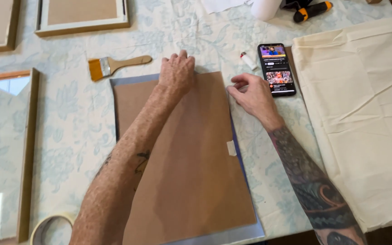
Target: Taping a blue sheet to a brown backing board using masking tape to prepare it for framing.
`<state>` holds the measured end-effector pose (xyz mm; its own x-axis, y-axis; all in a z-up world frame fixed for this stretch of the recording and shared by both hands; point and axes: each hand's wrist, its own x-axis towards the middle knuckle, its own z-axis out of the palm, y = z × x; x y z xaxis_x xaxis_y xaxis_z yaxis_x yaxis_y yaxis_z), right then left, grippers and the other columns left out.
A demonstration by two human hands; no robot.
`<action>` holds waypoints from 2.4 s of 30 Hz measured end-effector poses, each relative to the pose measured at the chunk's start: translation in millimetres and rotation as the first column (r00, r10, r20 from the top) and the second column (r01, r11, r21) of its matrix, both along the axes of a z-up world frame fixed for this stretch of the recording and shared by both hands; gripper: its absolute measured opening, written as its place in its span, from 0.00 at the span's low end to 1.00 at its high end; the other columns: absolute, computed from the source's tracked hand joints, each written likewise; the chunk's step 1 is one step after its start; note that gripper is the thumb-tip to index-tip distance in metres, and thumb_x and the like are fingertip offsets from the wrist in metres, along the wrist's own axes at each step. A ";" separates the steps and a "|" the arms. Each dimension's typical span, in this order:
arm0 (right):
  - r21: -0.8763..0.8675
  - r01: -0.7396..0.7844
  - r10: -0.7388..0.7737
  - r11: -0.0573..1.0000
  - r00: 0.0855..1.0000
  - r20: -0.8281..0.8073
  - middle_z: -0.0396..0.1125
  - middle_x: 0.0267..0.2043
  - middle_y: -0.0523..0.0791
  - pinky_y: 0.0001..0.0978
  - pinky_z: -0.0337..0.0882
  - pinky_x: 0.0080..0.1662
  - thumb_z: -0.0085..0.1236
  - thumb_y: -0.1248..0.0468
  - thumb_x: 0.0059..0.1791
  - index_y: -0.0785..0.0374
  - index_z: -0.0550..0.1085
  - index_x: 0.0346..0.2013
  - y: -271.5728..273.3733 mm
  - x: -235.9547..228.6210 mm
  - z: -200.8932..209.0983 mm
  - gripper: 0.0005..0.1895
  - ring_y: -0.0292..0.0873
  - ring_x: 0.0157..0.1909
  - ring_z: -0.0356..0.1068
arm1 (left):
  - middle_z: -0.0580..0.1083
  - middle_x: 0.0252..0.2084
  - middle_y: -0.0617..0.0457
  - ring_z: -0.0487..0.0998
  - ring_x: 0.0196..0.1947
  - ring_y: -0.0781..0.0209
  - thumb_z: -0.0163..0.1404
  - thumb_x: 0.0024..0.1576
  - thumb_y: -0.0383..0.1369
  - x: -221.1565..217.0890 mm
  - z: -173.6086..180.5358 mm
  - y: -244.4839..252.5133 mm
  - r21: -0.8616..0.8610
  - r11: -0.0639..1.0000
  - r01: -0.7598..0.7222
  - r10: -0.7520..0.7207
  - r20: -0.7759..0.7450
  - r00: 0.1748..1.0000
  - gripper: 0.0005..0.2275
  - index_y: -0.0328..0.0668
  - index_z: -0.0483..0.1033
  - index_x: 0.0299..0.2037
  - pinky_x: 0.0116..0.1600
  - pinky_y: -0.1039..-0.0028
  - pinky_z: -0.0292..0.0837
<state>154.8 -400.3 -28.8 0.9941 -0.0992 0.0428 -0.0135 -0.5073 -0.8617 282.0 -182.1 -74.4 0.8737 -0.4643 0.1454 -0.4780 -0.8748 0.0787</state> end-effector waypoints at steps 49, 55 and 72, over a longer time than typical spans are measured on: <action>0.576 -0.047 0.039 0.816 0.999 0.026 0.73 0.49 0.40 0.22 0.79 0.49 0.73 0.76 0.39 0.56 0.75 0.56 6.3 79.6 -33.0 0.32 0.30 0.44 0.76 | 0.81 0.47 0.51 0.80 0.54 0.45 0.52 0.54 0.36 14.6 43.1 11.0 -0.266 0.956 -0.127 -0.032 -0.524 0.851 0.19 0.56 0.73 0.57 0.61 0.52 0.74; 0.400 -0.072 0.045 0.914 0.996 0.078 0.74 0.53 0.44 0.28 0.78 0.52 0.73 0.76 0.37 0.55 0.76 0.54 11.4 88.1 -46.4 0.32 0.38 0.51 0.76 | 0.81 0.44 0.49 0.82 0.48 0.42 0.49 0.55 0.41 29.6 5.4 3.7 -0.183 0.979 -0.091 0.014 -0.384 0.923 0.12 0.60 0.82 0.46 0.56 0.52 0.77; -0.268 -0.173 0.218 0.948 0.965 0.147 0.64 0.58 0.51 0.30 0.75 0.41 0.66 0.64 0.50 0.64 0.72 0.58 25.0 0.4 18.5 0.22 0.43 0.51 0.71 | 0.81 0.48 0.48 0.83 0.39 0.56 0.54 0.57 0.35 -184.0 75.3 209.2 -0.381 0.836 -0.394 0.282 -0.317 0.905 0.17 0.36 0.80 0.54 0.46 0.62 0.77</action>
